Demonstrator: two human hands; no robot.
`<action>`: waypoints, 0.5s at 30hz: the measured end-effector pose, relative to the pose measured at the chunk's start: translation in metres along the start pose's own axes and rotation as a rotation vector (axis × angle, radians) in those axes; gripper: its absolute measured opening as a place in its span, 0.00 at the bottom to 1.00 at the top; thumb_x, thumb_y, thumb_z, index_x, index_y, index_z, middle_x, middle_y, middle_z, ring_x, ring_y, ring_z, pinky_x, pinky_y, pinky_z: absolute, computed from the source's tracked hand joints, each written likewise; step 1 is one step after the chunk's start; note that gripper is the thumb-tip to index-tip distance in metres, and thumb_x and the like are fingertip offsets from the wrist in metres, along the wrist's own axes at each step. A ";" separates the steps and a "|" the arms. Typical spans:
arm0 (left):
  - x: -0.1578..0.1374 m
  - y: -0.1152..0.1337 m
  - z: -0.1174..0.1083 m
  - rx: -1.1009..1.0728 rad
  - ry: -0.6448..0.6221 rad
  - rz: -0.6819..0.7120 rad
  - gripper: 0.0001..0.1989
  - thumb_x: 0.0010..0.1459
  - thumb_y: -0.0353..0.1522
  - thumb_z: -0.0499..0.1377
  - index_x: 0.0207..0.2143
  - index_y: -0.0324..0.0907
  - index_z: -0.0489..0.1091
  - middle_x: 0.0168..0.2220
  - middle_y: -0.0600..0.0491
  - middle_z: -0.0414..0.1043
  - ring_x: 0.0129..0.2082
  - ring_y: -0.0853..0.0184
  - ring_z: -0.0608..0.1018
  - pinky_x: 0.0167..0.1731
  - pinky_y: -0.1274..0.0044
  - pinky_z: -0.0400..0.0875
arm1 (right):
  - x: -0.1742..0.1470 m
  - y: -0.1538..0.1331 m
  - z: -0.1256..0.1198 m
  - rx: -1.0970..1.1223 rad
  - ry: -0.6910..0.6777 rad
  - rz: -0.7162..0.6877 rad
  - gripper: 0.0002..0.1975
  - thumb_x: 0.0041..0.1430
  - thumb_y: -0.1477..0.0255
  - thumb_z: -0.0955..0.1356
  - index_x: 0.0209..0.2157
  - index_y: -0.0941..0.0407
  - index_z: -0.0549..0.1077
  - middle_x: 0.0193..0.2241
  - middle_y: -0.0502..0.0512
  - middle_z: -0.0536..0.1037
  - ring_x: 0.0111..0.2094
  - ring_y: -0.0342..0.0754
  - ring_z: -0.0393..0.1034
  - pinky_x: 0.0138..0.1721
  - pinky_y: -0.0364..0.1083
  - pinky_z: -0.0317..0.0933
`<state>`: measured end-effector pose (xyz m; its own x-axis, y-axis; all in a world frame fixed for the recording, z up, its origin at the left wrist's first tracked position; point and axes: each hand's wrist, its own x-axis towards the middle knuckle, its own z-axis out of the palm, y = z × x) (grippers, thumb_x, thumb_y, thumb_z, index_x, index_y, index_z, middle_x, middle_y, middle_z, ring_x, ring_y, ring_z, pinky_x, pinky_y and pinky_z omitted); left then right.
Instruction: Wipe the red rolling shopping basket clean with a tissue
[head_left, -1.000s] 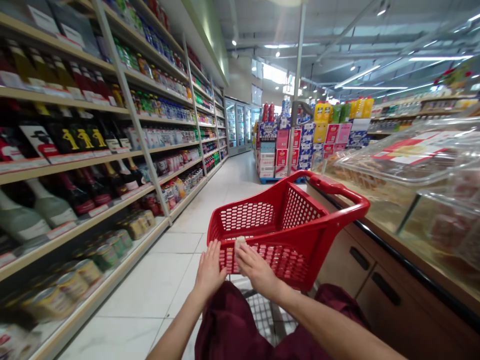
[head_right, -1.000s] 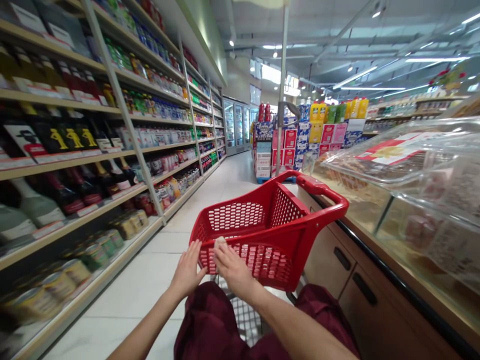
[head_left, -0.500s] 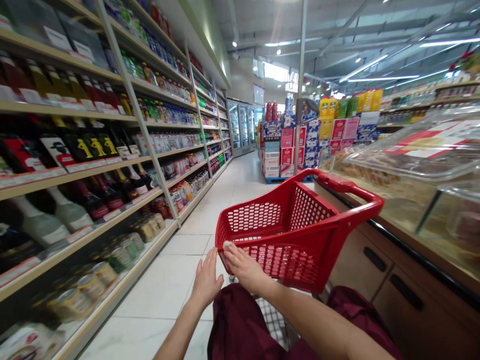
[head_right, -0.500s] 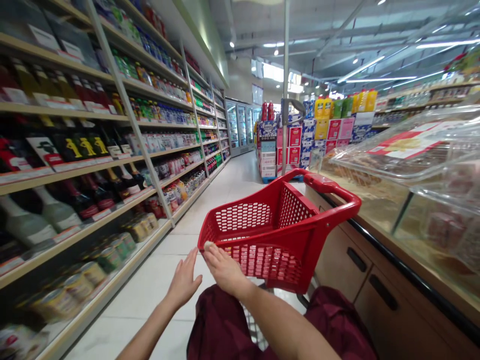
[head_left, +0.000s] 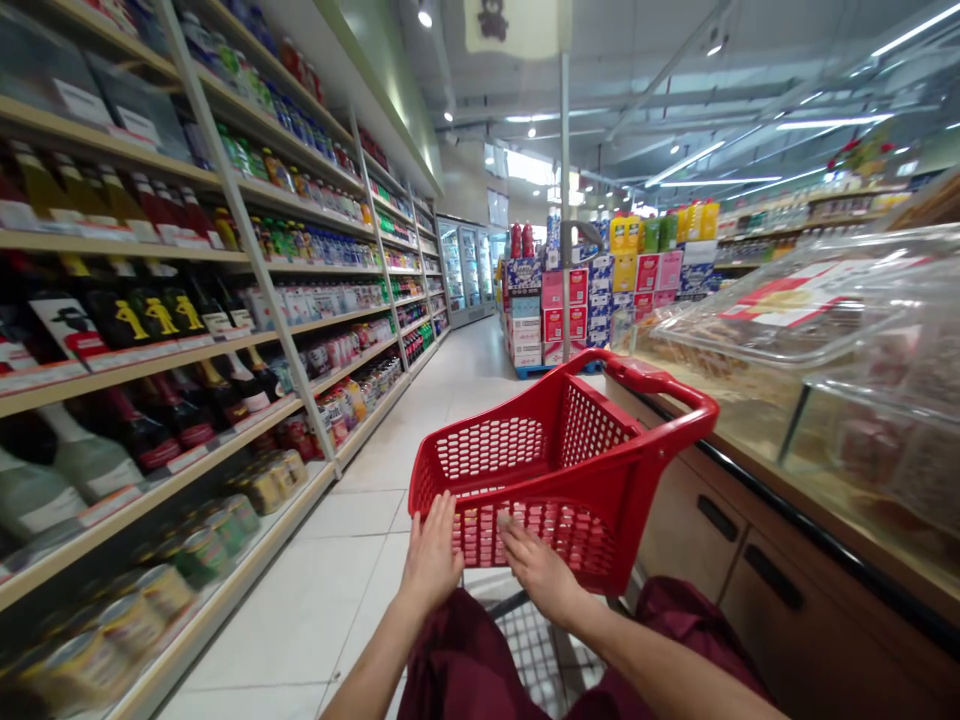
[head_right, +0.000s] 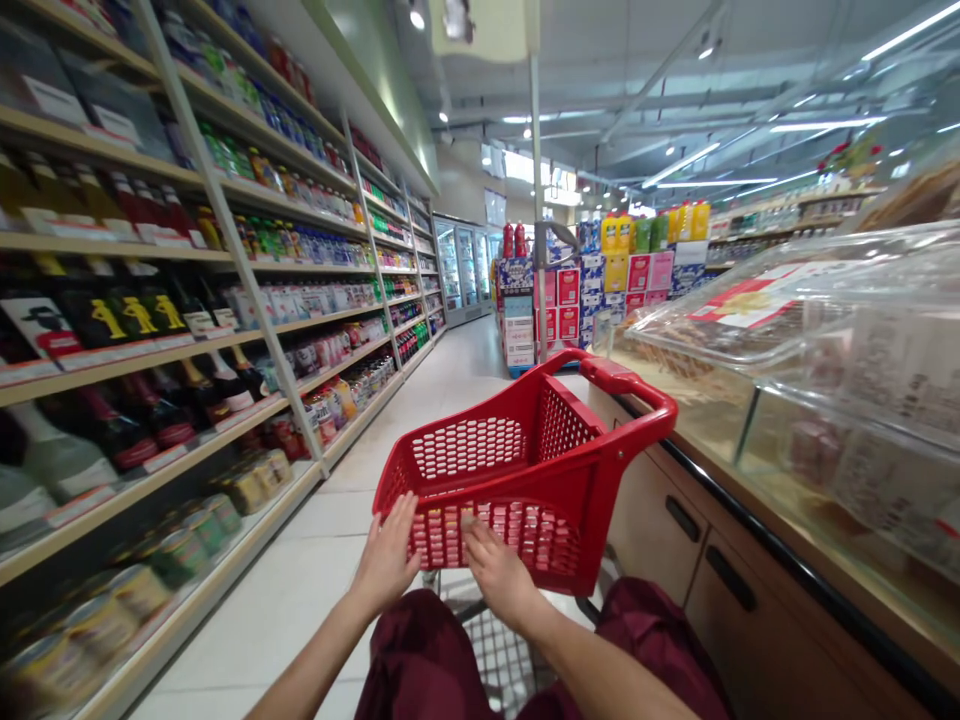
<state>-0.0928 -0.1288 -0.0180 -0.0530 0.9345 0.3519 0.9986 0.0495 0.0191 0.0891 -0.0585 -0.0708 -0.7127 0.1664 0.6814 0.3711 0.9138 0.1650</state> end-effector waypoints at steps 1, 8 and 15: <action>0.003 0.004 0.000 0.007 0.000 0.015 0.34 0.43 0.25 0.47 0.56 0.33 0.46 0.59 0.45 0.47 0.59 0.63 0.50 0.56 0.63 0.46 | 0.000 0.001 -0.002 -0.004 0.002 0.017 0.15 0.59 0.79 0.57 0.47 0.62 0.66 0.49 0.61 0.67 0.57 0.49 0.48 0.51 0.52 0.57; 0.016 0.027 0.006 0.050 0.025 0.135 0.36 0.42 0.26 0.47 0.57 0.35 0.45 0.60 0.47 0.45 0.59 0.63 0.48 0.56 0.63 0.43 | -0.005 0.018 -0.016 -0.029 -0.032 0.100 0.19 0.58 0.78 0.58 0.52 0.60 0.60 0.53 0.59 0.62 0.58 0.48 0.44 0.52 0.53 0.56; 0.024 0.042 0.007 0.072 0.028 0.192 0.35 0.43 0.27 0.46 0.57 0.35 0.44 0.60 0.49 0.44 0.60 0.64 0.47 0.56 0.63 0.43 | -0.021 0.023 -0.043 -0.079 0.058 0.125 0.17 0.60 0.77 0.56 0.51 0.59 0.62 0.53 0.56 0.62 0.59 0.49 0.42 0.53 0.54 0.54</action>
<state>-0.0520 -0.1021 -0.0151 0.1393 0.9190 0.3689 0.9878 -0.1026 -0.1175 0.1380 -0.0568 -0.0506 -0.6233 0.2528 0.7400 0.5019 0.8550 0.1307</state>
